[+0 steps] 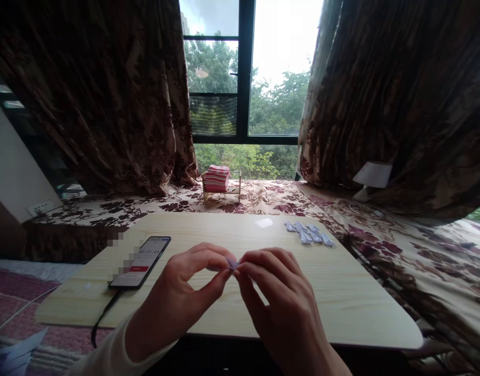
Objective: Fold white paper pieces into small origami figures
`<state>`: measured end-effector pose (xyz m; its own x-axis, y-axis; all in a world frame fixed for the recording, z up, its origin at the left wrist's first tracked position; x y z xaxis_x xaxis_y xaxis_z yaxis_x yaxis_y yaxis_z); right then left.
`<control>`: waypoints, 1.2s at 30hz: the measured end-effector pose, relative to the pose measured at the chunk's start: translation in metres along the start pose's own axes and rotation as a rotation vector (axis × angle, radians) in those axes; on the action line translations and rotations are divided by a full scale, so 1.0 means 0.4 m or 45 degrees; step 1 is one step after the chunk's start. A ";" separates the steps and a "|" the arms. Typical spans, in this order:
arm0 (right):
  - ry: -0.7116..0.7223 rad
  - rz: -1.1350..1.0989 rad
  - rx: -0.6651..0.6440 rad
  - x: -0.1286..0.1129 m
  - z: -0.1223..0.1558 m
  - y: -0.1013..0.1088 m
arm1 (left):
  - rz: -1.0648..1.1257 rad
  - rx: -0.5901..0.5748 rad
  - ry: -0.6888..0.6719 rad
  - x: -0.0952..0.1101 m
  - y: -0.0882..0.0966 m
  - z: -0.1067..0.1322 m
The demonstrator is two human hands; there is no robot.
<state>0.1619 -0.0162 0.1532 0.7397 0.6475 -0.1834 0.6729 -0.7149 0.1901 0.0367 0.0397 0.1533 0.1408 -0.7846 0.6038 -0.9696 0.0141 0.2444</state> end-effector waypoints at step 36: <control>-0.294 0.075 -0.099 0.036 -0.005 0.000 | -0.179 0.021 0.080 0.009 0.001 -0.027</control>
<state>0.1728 -0.0064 0.1527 0.7621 0.5216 -0.3837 0.6340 -0.7214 0.2787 0.0391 0.0436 0.1636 0.2875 -0.7375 0.6111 -0.9424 -0.1038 0.3181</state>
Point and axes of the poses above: each hand's wrist, its own z-axis away from the middle knuckle, its own y-axis out of the back of the hand, x = y × z, the point moved 6 cm from there along -z, towards the middle knuckle, and after that the axes turned 13 degrees about x, right-handed, at the moved point
